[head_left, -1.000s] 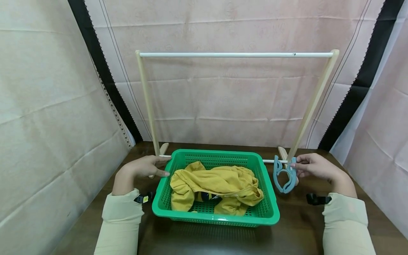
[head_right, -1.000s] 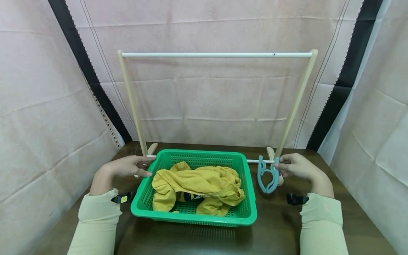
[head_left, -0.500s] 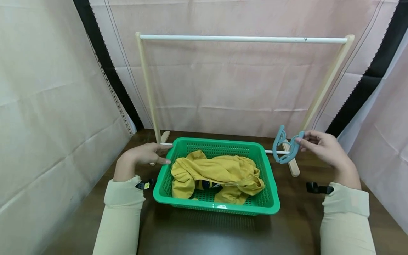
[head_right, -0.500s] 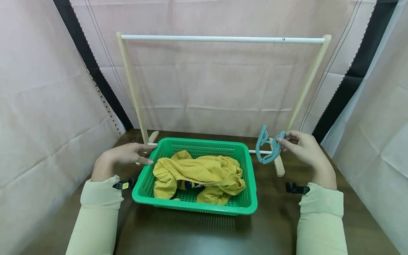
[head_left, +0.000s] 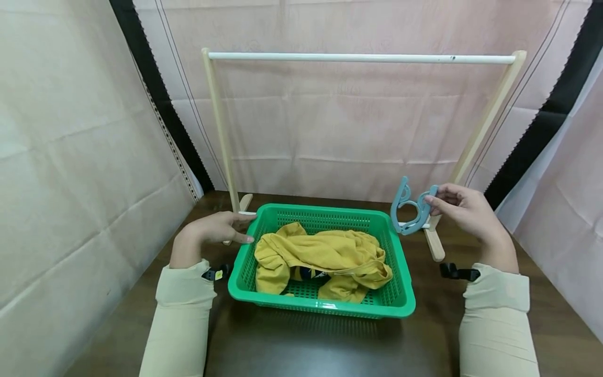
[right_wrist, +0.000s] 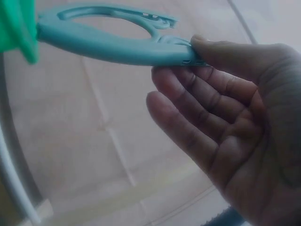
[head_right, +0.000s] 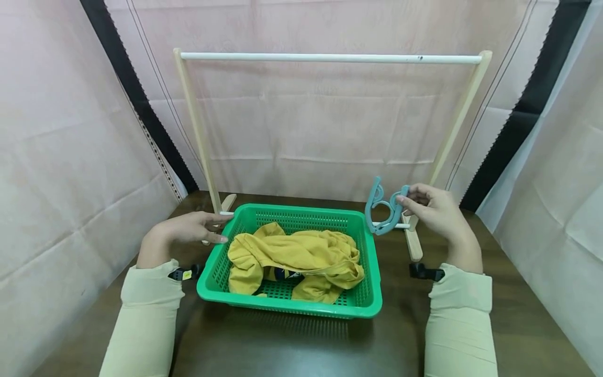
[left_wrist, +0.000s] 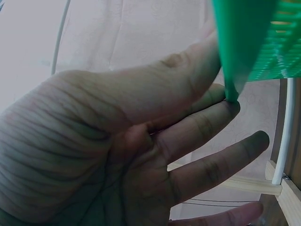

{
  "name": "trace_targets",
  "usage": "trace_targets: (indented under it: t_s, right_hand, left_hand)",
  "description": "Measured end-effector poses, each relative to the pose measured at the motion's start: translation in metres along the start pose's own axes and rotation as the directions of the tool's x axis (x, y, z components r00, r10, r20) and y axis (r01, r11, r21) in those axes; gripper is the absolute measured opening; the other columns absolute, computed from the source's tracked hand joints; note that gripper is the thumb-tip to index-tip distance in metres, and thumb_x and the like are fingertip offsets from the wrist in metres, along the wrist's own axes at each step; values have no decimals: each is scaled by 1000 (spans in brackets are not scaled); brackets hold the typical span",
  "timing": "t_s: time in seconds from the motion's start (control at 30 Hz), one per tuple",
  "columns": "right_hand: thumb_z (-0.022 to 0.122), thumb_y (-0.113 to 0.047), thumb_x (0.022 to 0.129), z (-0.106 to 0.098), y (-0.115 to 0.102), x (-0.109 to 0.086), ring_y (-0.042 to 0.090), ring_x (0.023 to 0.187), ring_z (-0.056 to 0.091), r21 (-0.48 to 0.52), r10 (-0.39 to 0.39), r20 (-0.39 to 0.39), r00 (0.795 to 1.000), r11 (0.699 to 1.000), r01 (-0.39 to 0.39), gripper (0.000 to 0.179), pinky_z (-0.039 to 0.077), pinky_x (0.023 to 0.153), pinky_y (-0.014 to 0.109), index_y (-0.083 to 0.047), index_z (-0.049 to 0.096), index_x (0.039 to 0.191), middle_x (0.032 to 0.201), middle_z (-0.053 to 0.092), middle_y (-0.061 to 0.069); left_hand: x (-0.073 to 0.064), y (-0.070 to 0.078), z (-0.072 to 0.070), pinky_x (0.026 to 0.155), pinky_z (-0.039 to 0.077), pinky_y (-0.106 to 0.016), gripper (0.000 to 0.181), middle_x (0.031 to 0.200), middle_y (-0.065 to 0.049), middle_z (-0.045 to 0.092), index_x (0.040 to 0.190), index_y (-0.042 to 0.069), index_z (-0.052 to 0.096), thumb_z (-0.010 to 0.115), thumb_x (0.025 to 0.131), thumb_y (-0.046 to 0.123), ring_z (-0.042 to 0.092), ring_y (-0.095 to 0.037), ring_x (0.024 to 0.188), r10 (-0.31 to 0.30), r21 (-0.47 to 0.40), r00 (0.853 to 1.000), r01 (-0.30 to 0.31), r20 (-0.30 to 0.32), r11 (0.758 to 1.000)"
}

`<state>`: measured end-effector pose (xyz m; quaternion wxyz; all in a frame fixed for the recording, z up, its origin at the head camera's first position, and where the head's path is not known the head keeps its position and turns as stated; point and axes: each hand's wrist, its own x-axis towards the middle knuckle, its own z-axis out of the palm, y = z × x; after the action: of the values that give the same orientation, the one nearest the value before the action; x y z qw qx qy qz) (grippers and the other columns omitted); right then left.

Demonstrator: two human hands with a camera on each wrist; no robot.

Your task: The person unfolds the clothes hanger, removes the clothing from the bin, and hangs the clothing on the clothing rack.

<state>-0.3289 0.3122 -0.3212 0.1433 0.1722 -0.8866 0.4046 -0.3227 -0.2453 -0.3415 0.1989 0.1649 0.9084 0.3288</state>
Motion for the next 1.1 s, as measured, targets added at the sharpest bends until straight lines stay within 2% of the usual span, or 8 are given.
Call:
trace_targets:
  t_s: [0.17, 0.3, 0.47, 0.73, 0.93, 1.03, 1.1]
  right_hand:
    - [65, -25, 100, 10, -5, 2, 11, 78, 72, 57, -44, 33, 998, 997, 42, 30, 54, 72, 18, 0, 64, 117, 94, 74, 11]
    - [65, -24, 101, 17, -12, 5, 10, 78, 72, 78, -70, 32, 997, 995, 68, 29, 55, 72, 18, 0, 64, 117, 95, 74, 11]
    - [65, -18, 100, 26, -20, 10, 13, 77, 72, 153, -104, 12, 995, 983, 101, 24, 57, 72, 22, 2, 65, 112, 95, 74, 12]
    - [67, -22, 99, 31, -36, 17, 15, 76, 71, 150, -114, -10, 993, 982, 115, 23, 55, 75, 21, -1, 67, 110, 92, 74, 11]
    - [66, -17, 100, 38, -50, 24, 24, 77, 72, 230, -184, -4, 983, 956, 180, 22, 58, 73, 28, 2, 67, 111, 94, 73, 14]
    - [67, -17, 99, 44, -59, 24, 27, 77, 72, 272, -187, -1, 982, 945, 180, 22, 58, 74, 31, 1, 67, 111, 93, 73, 14]
    - [68, -17, 99, 48, -64, 24, 28, 77, 72, 294, -189, 9, 982, 939, 178, 22, 59, 75, 32, 2, 67, 111, 92, 73, 14]
  left_hand:
    - [-3, -4, 6, 103, 46, -50, 78, 160, -19, 32, 159, 12, 30, 71, 96, 31, 39, -40, 141, -12, -35, 1000, 12, 4, 999]
    - [-4, -5, 9, 106, 42, -53, 77, 159, -20, 32, 159, 13, 32, 72, 95, 31, 38, -40, 142, -16, -31, 1000, 15, -4, 999]
    - [-4, -5, 8, 108, 40, -54, 77, 158, -20, 35, 158, 12, 33, 72, 95, 31, 37, -40, 142, -6, -20, 1000, 6, -12, 1000]
    - [-3, -3, 4, 109, 37, -55, 79, 157, -21, 36, 158, 10, 33, 73, 94, 31, 35, -40, 143, 20, -15, 1000, -20, -22, 1000]
    - [-3, 0, 2, 109, 37, -55, 79, 158, -21, 34, 158, 10, 32, 73, 94, 31, 32, -41, 144, 14, -23, 1000, -14, -24, 1000]
    - [-5, 3, 2, 107, 42, -53, 78, 157, -21, 36, 158, 9, 33, 73, 94, 31, 37, -40, 142, 8, -14, 1000, -9, -24, 1000]
    - [-7, 5, 2, 101, 47, -49, 77, 152, -21, 43, 157, 9, 34, 73, 94, 32, 51, -38, 131, 4, 20, 999, -3, -32, 1000]
